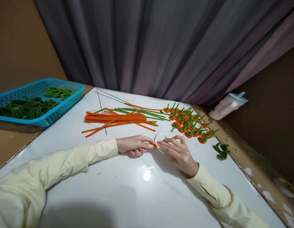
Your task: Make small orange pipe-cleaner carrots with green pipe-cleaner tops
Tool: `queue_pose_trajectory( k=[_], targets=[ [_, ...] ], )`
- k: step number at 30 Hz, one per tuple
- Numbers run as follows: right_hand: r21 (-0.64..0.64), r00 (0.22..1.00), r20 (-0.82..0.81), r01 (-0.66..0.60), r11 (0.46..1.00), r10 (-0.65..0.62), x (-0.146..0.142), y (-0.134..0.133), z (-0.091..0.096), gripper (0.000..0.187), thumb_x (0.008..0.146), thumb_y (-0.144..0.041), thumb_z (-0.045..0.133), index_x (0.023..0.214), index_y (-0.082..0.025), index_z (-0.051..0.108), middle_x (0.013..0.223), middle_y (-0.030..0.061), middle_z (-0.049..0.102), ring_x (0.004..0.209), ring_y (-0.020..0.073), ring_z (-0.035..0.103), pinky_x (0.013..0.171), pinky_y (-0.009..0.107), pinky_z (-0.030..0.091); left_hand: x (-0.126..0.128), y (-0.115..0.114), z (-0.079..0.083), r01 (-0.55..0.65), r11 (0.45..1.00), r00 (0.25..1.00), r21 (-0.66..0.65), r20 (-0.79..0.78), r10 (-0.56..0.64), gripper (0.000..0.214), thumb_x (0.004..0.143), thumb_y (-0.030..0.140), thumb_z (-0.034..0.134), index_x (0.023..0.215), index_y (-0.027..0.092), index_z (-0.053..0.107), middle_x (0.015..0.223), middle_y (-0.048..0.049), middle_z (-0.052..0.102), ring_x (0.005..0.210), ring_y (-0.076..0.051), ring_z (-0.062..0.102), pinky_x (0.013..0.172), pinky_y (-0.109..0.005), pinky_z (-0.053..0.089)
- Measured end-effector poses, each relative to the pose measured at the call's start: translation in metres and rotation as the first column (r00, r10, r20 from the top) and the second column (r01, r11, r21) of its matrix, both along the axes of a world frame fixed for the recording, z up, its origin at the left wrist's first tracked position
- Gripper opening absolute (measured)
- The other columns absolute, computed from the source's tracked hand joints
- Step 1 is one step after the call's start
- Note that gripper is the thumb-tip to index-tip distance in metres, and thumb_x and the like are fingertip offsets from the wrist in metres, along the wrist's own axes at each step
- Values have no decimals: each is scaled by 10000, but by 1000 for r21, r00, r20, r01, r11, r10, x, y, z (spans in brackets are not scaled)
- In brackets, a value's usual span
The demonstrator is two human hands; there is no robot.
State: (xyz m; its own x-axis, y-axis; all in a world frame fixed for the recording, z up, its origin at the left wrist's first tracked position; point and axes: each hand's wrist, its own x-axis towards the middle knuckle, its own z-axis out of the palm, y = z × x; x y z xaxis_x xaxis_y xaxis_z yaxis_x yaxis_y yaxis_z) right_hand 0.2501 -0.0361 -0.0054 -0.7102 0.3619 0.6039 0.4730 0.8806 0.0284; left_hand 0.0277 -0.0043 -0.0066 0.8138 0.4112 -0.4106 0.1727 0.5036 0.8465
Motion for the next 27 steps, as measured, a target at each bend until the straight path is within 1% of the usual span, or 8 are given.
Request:
queue_pose_trajectory(
  k=[5, 12, 18, 22, 27],
  targets=[
    [-4, 1000, -15, 0, 1000, 0, 0, 0, 0, 429, 780, 54, 358, 1100, -184, 519, 982, 58, 688, 880, 182, 605, 771, 377, 349, -1, -1, 0, 5, 1000, 1000, -1, 2, -5, 256, 810, 419, 576, 938, 225, 469, 535, 98, 193, 364, -25, 133, 320, -119, 81],
    [11, 1000, 11, 7, 1000, -7, -2, 0, 1, 427, 782, 60, 354, 1095, -178, 520, 934, 50, 696, 857, 186, 606, 762, 379, 356, 0, -1, -1, 18, 1000, 1000, 15, 18, -19, 279, 805, 428, 580, 969, 225, 483, 540, 97, 181, 363, -25, 132, 319, -119, 89],
    [-15, 999, -37, -14, 1000, 13, 2, 2, -4, 446, 780, 69, 350, 1100, -190, 522, 958, 56, 691, 884, 185, 606, 776, 384, 350, 0, -1, 1, 13, 1000, 1000, -8, 5, -13, 249, 810, 409, 577, 933, 225, 463, 535, 97, 198, 366, -25, 133, 317, -115, 88],
    [-2, 1000, -9, -29, 1000, 29, 3, 3, -3, 455, 785, 61, 350, 1132, -188, 508, 973, 65, 690, 890, 187, 610, 761, 375, 354, -1, -1, 0, 9, 1000, 1000, -10, -3, -9, 252, 807, 411, 579, 937, 230, 460, 535, 98, 203, 365, -25, 136, 316, -111, 91],
    [15, 1000, 10, -18, 1000, 18, 1, 2, -1, 438, 798, 51, 350, 1136, -179, 506, 960, 61, 694, 885, 186, 613, 761, 374, 359, 0, 0, 0, 8, 1000, 1000, -1, -8, -8, 259, 806, 421, 577, 936, 229, 462, 535, 99, 197, 367, -25, 128, 316, -112, 89]
  ],
)
